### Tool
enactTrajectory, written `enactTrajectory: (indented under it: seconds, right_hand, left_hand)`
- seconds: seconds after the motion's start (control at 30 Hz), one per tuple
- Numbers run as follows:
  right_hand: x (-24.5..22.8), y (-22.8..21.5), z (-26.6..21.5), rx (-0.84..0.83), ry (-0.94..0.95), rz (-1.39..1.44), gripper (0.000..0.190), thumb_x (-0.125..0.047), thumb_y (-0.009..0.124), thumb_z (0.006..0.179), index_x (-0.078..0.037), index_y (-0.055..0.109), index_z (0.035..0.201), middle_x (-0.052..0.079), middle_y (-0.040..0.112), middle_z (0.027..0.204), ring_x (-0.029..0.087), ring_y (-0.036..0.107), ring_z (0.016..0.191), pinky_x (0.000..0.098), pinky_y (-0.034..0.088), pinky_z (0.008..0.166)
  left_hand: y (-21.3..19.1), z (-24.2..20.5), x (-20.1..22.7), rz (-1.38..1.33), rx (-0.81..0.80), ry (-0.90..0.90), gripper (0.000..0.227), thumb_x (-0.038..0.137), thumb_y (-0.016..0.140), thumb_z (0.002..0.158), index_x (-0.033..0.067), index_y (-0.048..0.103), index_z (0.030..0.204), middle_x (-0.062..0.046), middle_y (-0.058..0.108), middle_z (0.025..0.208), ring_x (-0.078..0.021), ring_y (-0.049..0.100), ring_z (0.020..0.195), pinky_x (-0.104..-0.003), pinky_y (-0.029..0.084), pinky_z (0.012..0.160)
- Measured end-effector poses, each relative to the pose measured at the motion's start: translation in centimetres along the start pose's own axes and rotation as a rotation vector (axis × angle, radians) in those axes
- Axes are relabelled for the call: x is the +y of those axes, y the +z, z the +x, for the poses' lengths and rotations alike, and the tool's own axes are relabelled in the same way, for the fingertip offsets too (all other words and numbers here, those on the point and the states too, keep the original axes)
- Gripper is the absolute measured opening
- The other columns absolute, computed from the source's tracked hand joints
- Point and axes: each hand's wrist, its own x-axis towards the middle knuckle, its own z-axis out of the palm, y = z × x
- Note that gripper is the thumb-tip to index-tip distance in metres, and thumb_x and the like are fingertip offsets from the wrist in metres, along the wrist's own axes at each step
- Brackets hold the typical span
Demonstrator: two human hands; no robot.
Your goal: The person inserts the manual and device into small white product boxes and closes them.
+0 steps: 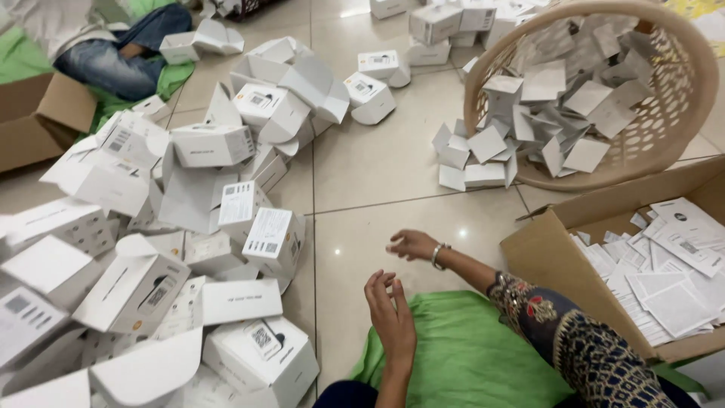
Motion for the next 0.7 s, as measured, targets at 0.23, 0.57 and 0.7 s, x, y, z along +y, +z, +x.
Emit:
enactTrajectory:
  seconds: [0.23,0.57,0.7]
  right_hand:
    - [-4.3,12.7,-12.1,-0.17,-0.343,-0.568,0.038,-0.035,0.07,0.09,-0.014,0.071,0.122,0.006,0.071,0.133,0.029,0.07,0.114,0.0443,0.057,0.091]
    - [-0.5,16.2,-12.8,-0.057,-0.182,-0.939,0.118,-0.011,0.101,0.05,-0.022,0.041,0.151,0.022,0.026,0.161,0.039,0.034,0.146,0.0445,0.046,0.109]
    - [0.0,17.1,-12.5,-0.046,-0.119,-0.953,0.114,-0.007,0.097,0.055,-0.023,0.04,0.152,0.021,0.021,0.166,0.039,0.029,0.151,0.0447,0.048,0.109]
  left_hand:
    - [-1.6,1.9,-3.2,-0.051,0.089,-0.196,0.035,0.032,0.057,0.098,0.0067,0.061,0.123,-0.012,0.058,0.131,-0.0253,0.067,0.109,-0.038,0.056,0.089]
    - [-10.8,20.8,-8.0,0.808,0.019,-0.069,0.112,0.041,0.084,0.08,-0.012,0.019,0.154,-0.047,0.024,0.149,-0.0579,0.027,0.142,-0.058,0.029,0.117]
    - [-13.9,23.3,-11.2,0.965,-0.002,-0.188,0.12,0.036,0.089,0.073,-0.0082,0.015,0.156,-0.039,0.022,0.153,-0.0535,0.023,0.144,-0.056,0.028,0.118]
